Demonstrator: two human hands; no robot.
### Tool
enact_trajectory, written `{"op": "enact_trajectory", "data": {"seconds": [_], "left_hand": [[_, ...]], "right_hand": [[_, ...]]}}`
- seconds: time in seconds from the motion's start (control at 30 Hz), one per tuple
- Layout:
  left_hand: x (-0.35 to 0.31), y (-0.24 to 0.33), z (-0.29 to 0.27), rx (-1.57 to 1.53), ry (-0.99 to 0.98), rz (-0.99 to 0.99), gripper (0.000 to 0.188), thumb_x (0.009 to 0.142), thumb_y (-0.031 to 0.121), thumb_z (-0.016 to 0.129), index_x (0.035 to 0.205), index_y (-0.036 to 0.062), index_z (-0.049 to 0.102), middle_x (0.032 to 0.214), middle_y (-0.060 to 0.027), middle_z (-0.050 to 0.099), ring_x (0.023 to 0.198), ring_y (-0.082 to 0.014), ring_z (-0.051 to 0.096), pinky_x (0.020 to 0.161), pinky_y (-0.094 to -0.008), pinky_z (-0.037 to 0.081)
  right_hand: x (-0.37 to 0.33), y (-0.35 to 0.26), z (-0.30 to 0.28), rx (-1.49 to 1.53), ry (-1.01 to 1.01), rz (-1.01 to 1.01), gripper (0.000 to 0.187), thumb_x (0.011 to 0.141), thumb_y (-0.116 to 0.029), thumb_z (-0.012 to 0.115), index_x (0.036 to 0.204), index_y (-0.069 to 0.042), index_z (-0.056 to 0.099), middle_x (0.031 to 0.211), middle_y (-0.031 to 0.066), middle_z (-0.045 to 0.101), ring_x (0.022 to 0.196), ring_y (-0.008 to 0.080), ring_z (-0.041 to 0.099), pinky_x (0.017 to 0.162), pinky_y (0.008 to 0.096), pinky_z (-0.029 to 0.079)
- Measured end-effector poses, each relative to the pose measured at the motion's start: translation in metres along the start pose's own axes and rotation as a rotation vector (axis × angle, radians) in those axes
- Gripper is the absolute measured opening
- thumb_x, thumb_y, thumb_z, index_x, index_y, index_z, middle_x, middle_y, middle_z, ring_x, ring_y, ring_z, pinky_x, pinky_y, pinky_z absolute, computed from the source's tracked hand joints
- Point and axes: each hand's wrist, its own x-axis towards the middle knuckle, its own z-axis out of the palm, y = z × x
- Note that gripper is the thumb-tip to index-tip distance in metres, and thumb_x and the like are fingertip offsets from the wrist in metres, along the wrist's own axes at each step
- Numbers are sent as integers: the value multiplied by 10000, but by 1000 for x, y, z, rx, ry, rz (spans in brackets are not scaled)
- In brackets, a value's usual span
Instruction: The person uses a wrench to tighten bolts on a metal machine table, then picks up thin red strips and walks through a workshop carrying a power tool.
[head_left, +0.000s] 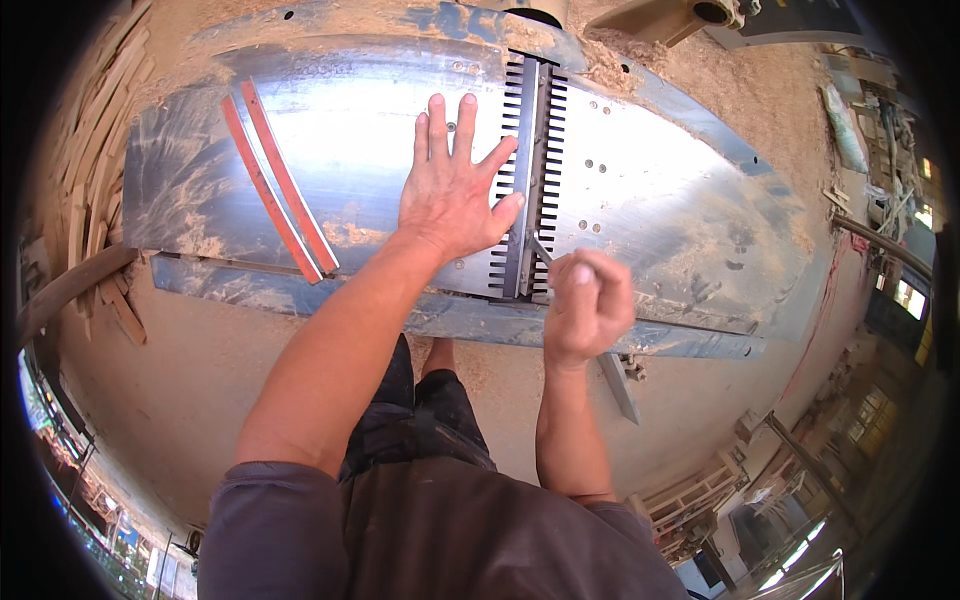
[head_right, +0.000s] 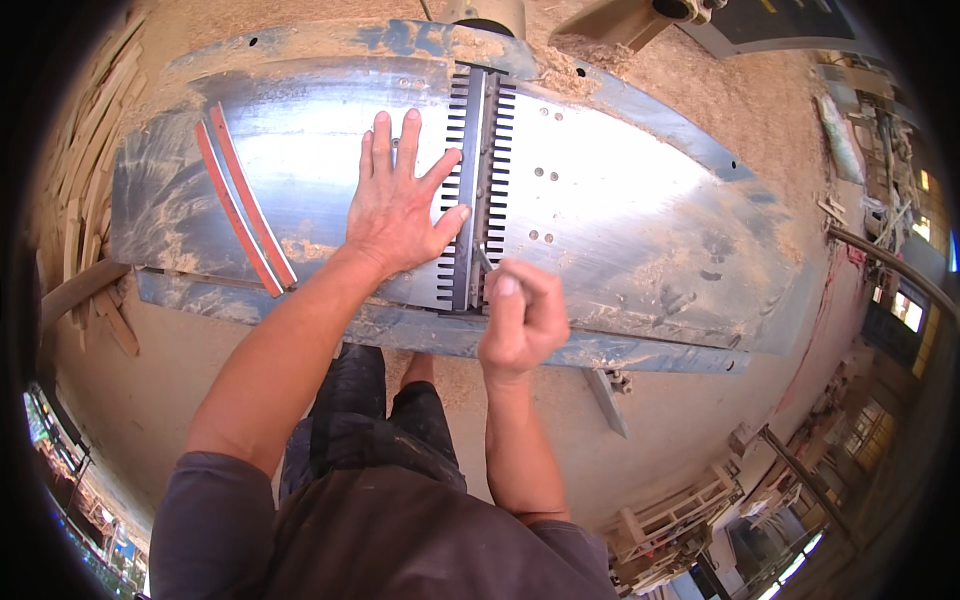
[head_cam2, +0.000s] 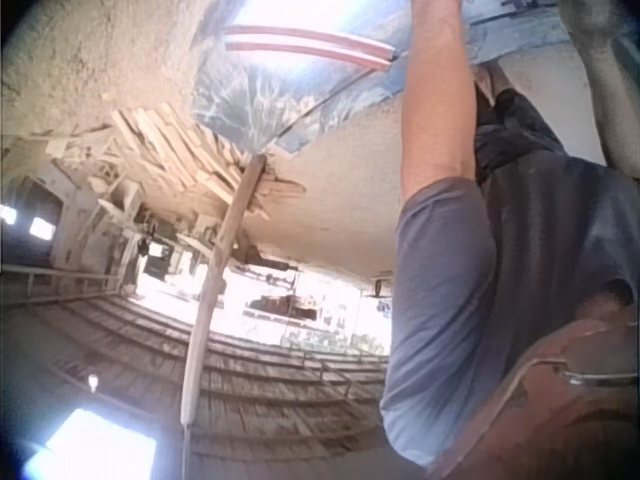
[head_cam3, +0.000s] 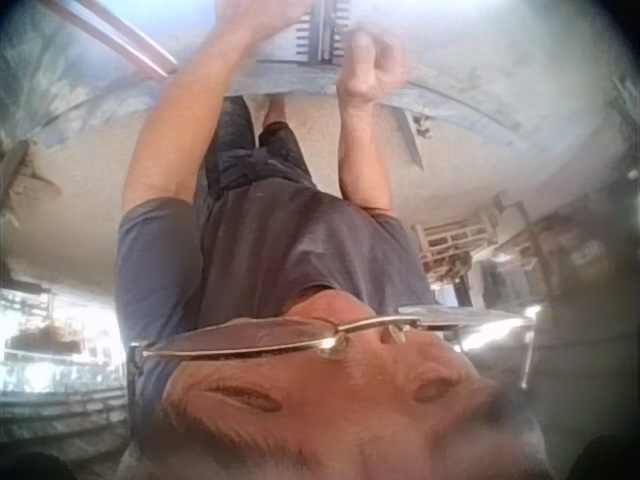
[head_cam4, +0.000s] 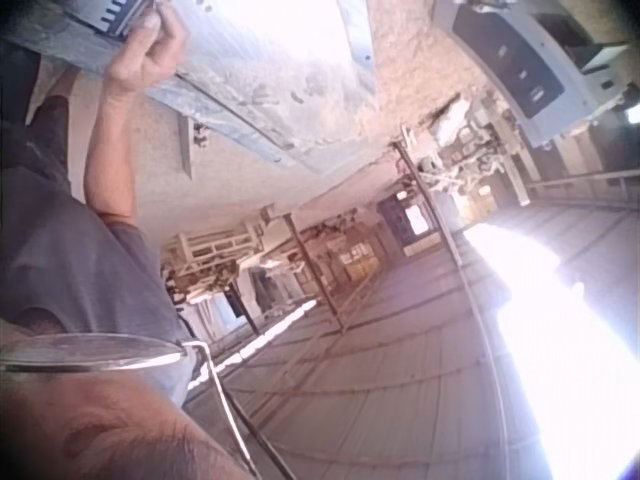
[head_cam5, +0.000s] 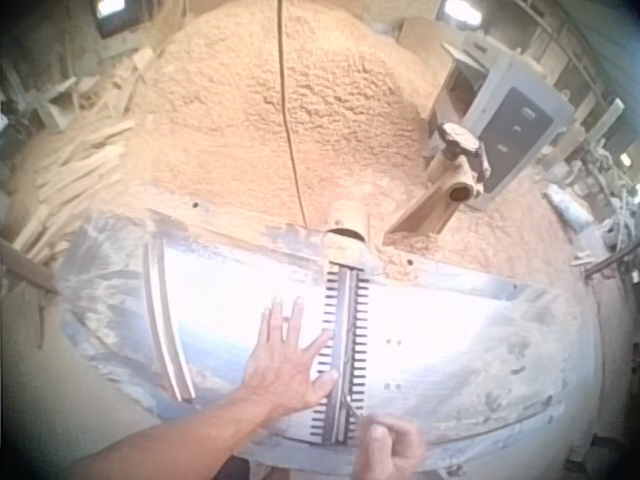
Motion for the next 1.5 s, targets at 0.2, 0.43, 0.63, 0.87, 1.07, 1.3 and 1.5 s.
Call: {"op": "enact_trajectory", "data": {"seconds": [0.2, 0.43, 0.63, 0.87, 1.07, 1.3, 1.5], "left_hand": [[1, 0, 0, 12, -5, 15, 673, 895, 527, 627, 1474, 191, 549, 1646, -298, 200, 1513, -571, 89, 1241, -635, 106], [3, 5, 1, 40, -11, 8, 690, 896, 527, 636, 1493, 196, 536, 1656, -290, 179, 1523, -550, 83, 1247, -618, 90], [0, 2, -3, 37, -61, -27, 680, 903, 537, 618, 1499, 224, 523, 1668, -286, 156, 1529, -555, 55, 1253, -614, 73], [2, 4, -2, 16, -24, -13, 673, 887, 531, 640, 1469, 205, 551, 1660, -290, 168, 1523, -553, 81, 1254, -613, 88], [4, 4, -3, 18, -29, -13, 673, 881, 523, 644, 1465, 199, 554, 1648, -298, 187, 1517, -558, 90, 1250, -621, 99], [3, 2, -3, -11, -10, -4, 667, 859, 505, 671, 1440, 191, 574, 1636, -298, 211, 1504, -567, 114, 1241, -636, 119], [2, 2, -1, 2, 9, -3, 658, 851, 493, 678, 1428, 189, 585, 1633, -298, 217, 1503, -567, 123, 1239, -639, 125]], "right_hand": [[-36, 33, -10, -99, -151, -283, 115, 962, 13, 525, 1029, 50, 611, 727, 83, 597, 599, 98, 483, 602, 304, 493], [128, 27, 56, 5, -163, 387, 246, 993, -85, 559, 1167, 72, 633, 620, -35, 456, 505, 54, 375, 465, 251, 324], [112, 26, 34, -272, -222, 430, 281, 898, -97, 635, 1113, 79, 681, 782, 118, 702, 696, 142, 658, 658, 298, 526], [80, 20, -2, -413, -277, 275, 64, 915, -35, 637, 945, 20, 623, 776, 90, 675, 711, 136, 662, 648, 297, 523], [40, 25, -8, -384, -207, -22, 90, 903, 66, 624, 952, -7, 606, 811, 68, 668, 630, 99, 608, 594, 261, 505], [-6, 33, -20, -342, -165, -198, 194, 768, 162, 618, 866, -5, 599, 915, 155, 699, 806, 251, 661, 700, 324, 533], [-8, 32, -23, -366, -206, -229, 233, 728, 182, 618, 856, -11, 601, 928, 182, 709, 800, 294, 673, 700, 346, 542]]}}
